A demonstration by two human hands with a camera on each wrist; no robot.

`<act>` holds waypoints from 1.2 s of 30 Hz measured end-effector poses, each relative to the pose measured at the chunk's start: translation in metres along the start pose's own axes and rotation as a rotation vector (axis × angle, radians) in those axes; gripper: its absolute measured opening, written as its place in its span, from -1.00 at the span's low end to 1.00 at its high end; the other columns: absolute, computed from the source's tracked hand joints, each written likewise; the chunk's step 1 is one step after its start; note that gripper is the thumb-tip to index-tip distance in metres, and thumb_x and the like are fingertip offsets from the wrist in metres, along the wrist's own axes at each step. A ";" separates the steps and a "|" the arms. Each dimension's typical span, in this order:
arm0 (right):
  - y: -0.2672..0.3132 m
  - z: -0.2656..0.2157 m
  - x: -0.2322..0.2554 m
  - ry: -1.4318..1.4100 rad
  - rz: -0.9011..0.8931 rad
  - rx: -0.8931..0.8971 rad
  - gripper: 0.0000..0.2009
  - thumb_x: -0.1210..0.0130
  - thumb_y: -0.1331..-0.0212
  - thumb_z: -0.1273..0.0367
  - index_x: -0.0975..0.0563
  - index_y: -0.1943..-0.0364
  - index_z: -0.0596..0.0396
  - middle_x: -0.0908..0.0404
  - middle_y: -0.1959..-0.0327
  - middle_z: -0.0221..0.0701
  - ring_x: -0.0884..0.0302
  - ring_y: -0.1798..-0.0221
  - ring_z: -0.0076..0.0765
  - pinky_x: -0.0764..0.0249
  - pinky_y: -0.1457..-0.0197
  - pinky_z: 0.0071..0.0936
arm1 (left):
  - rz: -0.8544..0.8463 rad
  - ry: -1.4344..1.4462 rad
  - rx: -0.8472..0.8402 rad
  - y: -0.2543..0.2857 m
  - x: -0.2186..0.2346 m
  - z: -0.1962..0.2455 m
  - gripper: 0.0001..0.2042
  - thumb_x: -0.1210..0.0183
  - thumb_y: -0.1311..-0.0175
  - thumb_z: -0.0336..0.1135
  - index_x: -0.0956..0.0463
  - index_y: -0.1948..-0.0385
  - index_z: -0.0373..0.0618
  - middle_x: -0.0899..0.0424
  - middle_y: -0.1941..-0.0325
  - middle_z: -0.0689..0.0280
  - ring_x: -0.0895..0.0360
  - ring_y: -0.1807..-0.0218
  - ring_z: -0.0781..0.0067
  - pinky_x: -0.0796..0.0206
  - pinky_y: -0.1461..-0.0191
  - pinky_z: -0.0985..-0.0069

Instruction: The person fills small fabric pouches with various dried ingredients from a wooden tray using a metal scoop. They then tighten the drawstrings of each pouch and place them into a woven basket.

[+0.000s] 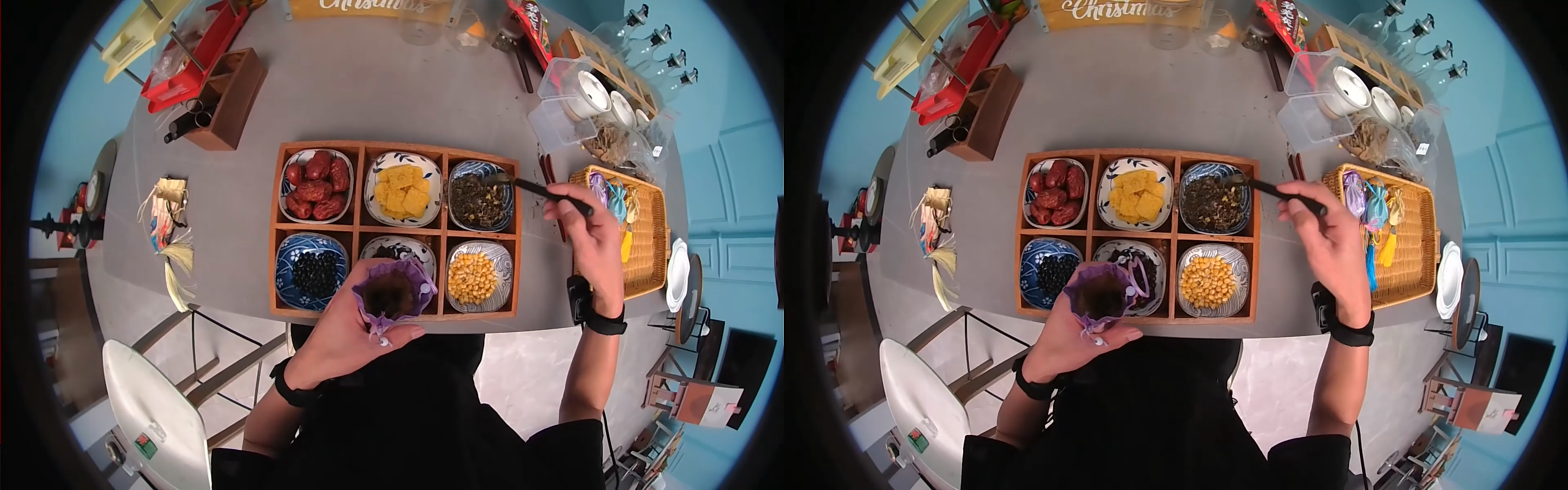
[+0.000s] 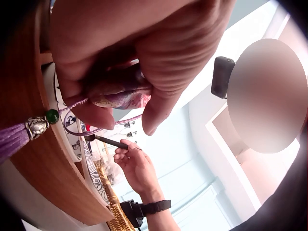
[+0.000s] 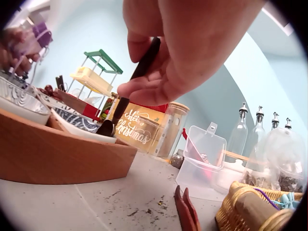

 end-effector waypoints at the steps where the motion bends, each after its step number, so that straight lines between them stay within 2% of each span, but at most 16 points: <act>1: 0.001 0.001 -0.001 0.032 -0.050 0.018 -0.78 0.05 -0.32 0.50 -0.52 0.03 0.25 -0.59 0.25 -0.36 -0.53 0.21 -0.55 -0.43 0.05 -0.61 | 0.006 -0.029 -0.014 0.000 0.000 0.001 -0.35 -0.40 -0.02 -0.46 -0.22 -0.15 -0.21 -0.50 -0.04 0.25 -0.48 -0.07 0.52 -0.34 -0.18 0.52; 6: 0.006 0.001 -0.002 -0.002 0.116 -0.065 -0.79 0.05 -0.35 0.43 -0.53 0.07 0.25 -0.62 0.32 -0.34 -0.55 0.26 -0.53 -0.45 0.13 -0.61 | 0.005 -0.056 -0.004 0.000 0.002 0.001 -0.34 -0.41 -0.02 -0.44 -0.21 -0.15 -0.23 -0.50 -0.04 0.23 -0.48 -0.07 0.50 -0.35 -0.17 0.52; 8: 0.009 0.012 -0.007 -0.056 0.194 -0.103 -0.78 0.04 -0.36 0.39 -0.53 0.12 0.28 -0.62 0.43 -0.34 -0.56 0.38 -0.53 -0.47 0.23 -0.61 | -0.004 -0.115 -0.007 0.000 0.001 0.002 -0.33 -0.42 -0.01 -0.42 -0.20 -0.15 -0.24 -0.49 -0.04 0.22 -0.47 -0.08 0.50 -0.34 -0.17 0.52; 9: 0.008 0.018 -0.012 -0.053 0.192 -0.105 -0.78 0.04 -0.36 0.39 -0.53 0.12 0.28 -0.62 0.43 -0.34 -0.56 0.38 -0.53 -0.47 0.23 -0.61 | -0.004 -0.112 -0.006 0.001 0.001 0.000 -0.33 -0.42 -0.01 -0.42 -0.20 -0.15 -0.24 -0.49 -0.04 0.22 -0.47 -0.08 0.50 -0.34 -0.17 0.52; 11: 0.007 0.033 -0.020 -0.221 0.274 -0.186 -0.74 0.07 -0.38 0.33 -0.54 0.15 0.28 -0.61 0.48 -0.32 -0.53 0.49 -0.51 -0.42 0.33 -0.59 | -0.008 -0.043 0.015 0.003 0.001 -0.003 -0.31 -0.43 0.00 -0.41 -0.18 -0.16 -0.22 -0.48 -0.06 0.22 -0.46 -0.08 0.48 -0.32 -0.18 0.52; 15: 0.006 0.038 -0.023 -0.317 0.328 -0.237 -0.72 0.08 -0.38 0.31 -0.53 0.17 0.31 -0.62 0.50 -0.29 -0.53 0.52 -0.46 -0.46 0.35 -0.57 | 0.014 0.015 0.005 0.007 0.001 -0.003 -0.29 -0.44 0.01 -0.41 -0.17 -0.17 -0.19 -0.46 -0.08 0.23 -0.45 -0.10 0.48 -0.31 -0.20 0.51; 18: 0.006 0.032 -0.020 -0.241 0.320 -0.187 -0.72 0.08 -0.38 0.32 -0.53 0.17 0.31 -0.62 0.49 -0.28 -0.53 0.53 -0.47 -0.47 0.36 -0.56 | -0.002 -0.011 0.065 0.011 0.005 0.000 -0.24 -0.45 0.03 -0.42 -0.14 -0.21 -0.15 -0.44 -0.12 0.22 -0.41 -0.14 0.49 -0.28 -0.23 0.50; 21: 0.005 0.037 -0.025 -0.266 0.288 -0.191 -0.72 0.07 -0.37 0.32 -0.53 0.17 0.33 -0.62 0.50 -0.27 -0.54 0.53 -0.46 -0.47 0.37 -0.55 | -0.045 0.060 -0.007 0.011 0.008 0.002 -0.19 -0.46 0.05 -0.43 -0.11 -0.25 -0.14 -0.41 -0.15 0.21 -0.39 -0.20 0.45 -0.25 -0.26 0.46; 23: 0.006 0.045 -0.028 -0.408 0.305 -0.288 -0.72 0.07 -0.37 0.31 -0.54 0.19 0.31 -0.62 0.51 -0.27 -0.55 0.54 -0.45 -0.47 0.38 -0.56 | -0.192 0.004 -0.114 0.016 0.010 0.008 -0.17 -0.47 0.08 -0.44 -0.11 -0.27 -0.12 -0.39 -0.19 0.20 -0.38 -0.23 0.38 -0.23 -0.29 0.43; 25: 0.006 0.043 -0.028 -0.439 0.327 -0.311 -0.72 0.07 -0.36 0.31 -0.54 0.19 0.30 -0.63 0.51 -0.26 -0.55 0.54 -0.45 -0.46 0.39 -0.57 | -0.183 0.029 -0.088 0.022 0.010 0.015 -0.20 -0.48 0.11 -0.44 -0.18 -0.22 -0.11 -0.38 -0.20 0.18 -0.39 -0.23 0.33 -0.23 -0.29 0.39; 27: 0.005 0.041 -0.025 -0.401 0.407 -0.295 -0.72 0.08 -0.37 0.30 -0.54 0.19 0.30 -0.63 0.51 -0.27 -0.54 0.54 -0.45 -0.46 0.39 -0.58 | -0.142 -0.197 -0.099 0.025 0.013 0.018 -0.21 -0.51 0.22 -0.49 -0.20 -0.12 -0.14 -0.45 0.01 0.27 -0.44 -0.03 0.47 -0.31 -0.09 0.48; 28: 0.005 0.044 -0.027 -0.383 0.382 -0.271 -0.71 0.08 -0.37 0.30 -0.53 0.19 0.30 -0.63 0.50 -0.26 -0.55 0.54 -0.45 -0.46 0.39 -0.57 | -0.142 -0.200 -0.099 0.024 0.014 0.023 -0.21 -0.51 0.22 -0.49 -0.20 -0.12 -0.14 -0.45 0.01 0.27 -0.44 -0.03 0.47 -0.31 -0.09 0.48; 30: 0.005 0.047 -0.031 -0.405 0.354 -0.274 -0.71 0.08 -0.37 0.30 -0.53 0.18 0.29 -0.63 0.50 -0.27 -0.55 0.53 -0.45 -0.47 0.39 -0.57 | -0.077 -0.395 -0.001 0.021 0.017 0.032 -0.28 -0.49 0.19 -0.49 -0.21 -0.06 -0.14 -0.46 0.03 0.26 -0.45 -0.02 0.47 -0.30 -0.10 0.49; 33: 0.006 0.047 -0.028 -0.417 0.346 -0.260 -0.73 0.09 -0.37 0.31 -0.53 0.17 0.28 -0.63 0.49 -0.27 -0.56 0.52 -0.45 -0.47 0.38 -0.56 | 0.012 -0.380 0.003 0.026 0.024 0.032 -0.31 -0.48 0.17 -0.49 -0.22 -0.04 -0.14 -0.46 0.07 0.27 -0.46 0.01 0.47 -0.31 -0.09 0.51; 34: 0.006 0.046 -0.027 -0.399 0.349 -0.263 -0.73 0.09 -0.37 0.31 -0.53 0.18 0.28 -0.63 0.49 -0.26 -0.56 0.52 -0.44 -0.48 0.38 -0.56 | 0.066 -0.376 -0.031 0.031 0.027 0.031 -0.33 -0.48 0.13 -0.44 -0.25 -0.06 -0.18 -0.56 0.07 0.19 -0.55 0.01 0.42 -0.37 -0.10 0.52; 36: 0.009 0.047 -0.028 -0.382 0.361 -0.271 -0.73 0.09 -0.37 0.31 -0.53 0.18 0.27 -0.63 0.49 -0.26 -0.56 0.52 -0.44 -0.48 0.38 -0.56 | 0.071 -0.352 -0.041 0.033 0.033 0.036 -0.33 -0.48 0.13 -0.45 -0.26 -0.06 -0.17 -0.55 0.08 0.21 -0.55 0.01 0.43 -0.37 -0.10 0.53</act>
Point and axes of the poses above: each hand's wrist, its own y-axis away from the middle knuckle, its own x-axis out of the back of the hand, z = x × y, the point moved 2 cm from there along -y, towards the middle knuckle
